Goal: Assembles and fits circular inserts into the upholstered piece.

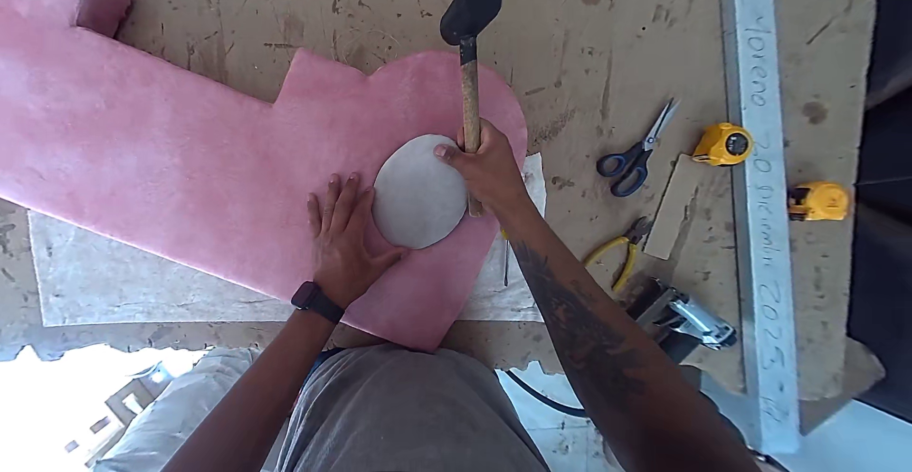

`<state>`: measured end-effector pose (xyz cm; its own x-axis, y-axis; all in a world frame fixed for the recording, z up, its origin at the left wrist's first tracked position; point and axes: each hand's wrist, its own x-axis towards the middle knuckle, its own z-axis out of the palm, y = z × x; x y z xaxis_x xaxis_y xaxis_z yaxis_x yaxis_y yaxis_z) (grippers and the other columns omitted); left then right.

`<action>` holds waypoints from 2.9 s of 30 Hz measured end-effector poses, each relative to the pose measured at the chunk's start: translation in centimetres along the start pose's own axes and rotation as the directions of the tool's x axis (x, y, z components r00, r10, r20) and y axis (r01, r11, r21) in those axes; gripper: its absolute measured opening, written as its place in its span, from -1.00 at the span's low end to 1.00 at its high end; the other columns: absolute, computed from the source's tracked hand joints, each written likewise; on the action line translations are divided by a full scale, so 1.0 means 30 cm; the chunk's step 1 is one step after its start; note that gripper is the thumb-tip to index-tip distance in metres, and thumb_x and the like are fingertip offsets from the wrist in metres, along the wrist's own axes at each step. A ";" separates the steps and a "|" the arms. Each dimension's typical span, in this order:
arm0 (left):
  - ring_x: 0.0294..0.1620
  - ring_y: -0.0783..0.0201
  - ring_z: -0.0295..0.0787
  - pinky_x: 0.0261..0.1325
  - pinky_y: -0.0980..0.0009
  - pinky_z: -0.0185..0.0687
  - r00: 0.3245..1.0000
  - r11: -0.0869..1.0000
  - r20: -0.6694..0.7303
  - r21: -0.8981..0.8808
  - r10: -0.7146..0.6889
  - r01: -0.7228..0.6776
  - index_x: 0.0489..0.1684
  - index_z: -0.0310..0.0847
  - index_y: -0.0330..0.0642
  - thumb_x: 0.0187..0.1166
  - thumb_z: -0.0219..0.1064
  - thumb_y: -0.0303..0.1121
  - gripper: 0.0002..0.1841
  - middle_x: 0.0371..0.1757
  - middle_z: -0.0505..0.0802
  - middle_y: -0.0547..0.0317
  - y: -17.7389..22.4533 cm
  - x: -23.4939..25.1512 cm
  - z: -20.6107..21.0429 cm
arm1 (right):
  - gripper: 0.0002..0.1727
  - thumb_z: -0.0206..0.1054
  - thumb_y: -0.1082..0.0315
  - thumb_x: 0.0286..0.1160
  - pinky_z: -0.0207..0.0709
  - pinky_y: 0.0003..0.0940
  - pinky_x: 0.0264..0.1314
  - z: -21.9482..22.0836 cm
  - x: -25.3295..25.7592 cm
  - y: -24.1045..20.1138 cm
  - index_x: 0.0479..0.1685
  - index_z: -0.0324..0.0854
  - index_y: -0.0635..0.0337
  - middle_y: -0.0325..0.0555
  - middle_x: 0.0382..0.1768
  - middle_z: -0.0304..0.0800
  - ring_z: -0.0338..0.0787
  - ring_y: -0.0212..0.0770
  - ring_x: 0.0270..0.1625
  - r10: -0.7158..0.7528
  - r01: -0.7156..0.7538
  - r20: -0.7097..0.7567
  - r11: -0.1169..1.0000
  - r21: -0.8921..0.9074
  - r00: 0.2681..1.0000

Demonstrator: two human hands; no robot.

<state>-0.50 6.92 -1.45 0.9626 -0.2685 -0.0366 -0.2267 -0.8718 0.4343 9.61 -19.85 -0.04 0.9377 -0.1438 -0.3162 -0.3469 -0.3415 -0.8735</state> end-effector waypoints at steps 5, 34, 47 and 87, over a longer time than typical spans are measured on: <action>0.96 0.05 -0.25 0.90 -0.31 -0.49 1.000 1.000 0.003 0.019 -0.018 0.018 0.76 0.37 0.11 -0.05 0.45 0.63 0.22 0.91 0.18 0.25 0.006 0.000 0.001 | -0.55 0.69 0.07 0.26 0.51 -0.25 -0.45 0.006 -0.005 -0.001 -0.10 0.56 0.07 -0.15 -0.44 0.59 0.57 -0.22 -0.48 0.006 -0.006 0.014 0.998 -0.063 1.000; 0.97 0.02 -0.38 0.81 -0.45 -0.66 0.996 0.991 0.090 0.133 -0.001 -0.011 0.94 -0.07 0.00 -0.20 0.22 0.81 0.52 0.96 -0.03 0.14 0.219 0.228 0.108 | -0.55 0.43 0.01 0.56 0.68 -0.08 -0.16 -0.007 -0.130 -0.050 0.35 0.65 -0.04 -0.18 -0.18 0.82 0.78 -0.20 -0.24 -0.116 0.064 -0.088 0.889 -0.453 0.989; 0.94 0.01 -0.17 0.85 -0.37 -0.48 0.998 0.985 -0.004 0.165 -0.055 0.055 0.91 0.04 0.03 -0.34 0.21 0.87 0.56 0.88 0.21 0.12 0.254 0.261 0.132 | -0.56 0.40 -0.01 0.62 0.75 -0.26 -0.35 -0.157 -0.251 -0.012 0.34 0.61 -0.01 -0.24 -0.24 0.81 0.78 -0.29 -0.37 -0.078 0.074 -0.050 0.995 -0.068 0.996; 0.94 0.00 -0.17 0.87 -0.34 -0.37 0.996 0.990 -0.028 0.115 -0.081 0.084 0.90 0.06 0.01 -0.33 0.30 0.83 0.55 0.89 0.20 0.09 0.257 0.224 0.113 | -0.28 -0.14 -0.44 0.68 0.61 -0.22 -0.80 -0.416 -0.572 -0.187 -0.19 0.52 0.06 -0.17 -0.72 0.43 0.50 -0.19 -0.83 -0.127 0.157 -0.095 0.864 0.478 0.987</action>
<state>3.72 -2.99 -1.42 0.9816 -0.1853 -0.0463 -0.1608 -0.9325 0.3234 -4.76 -27.06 14.92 0.9681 -0.1872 -0.1664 -0.1443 0.1265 -0.9814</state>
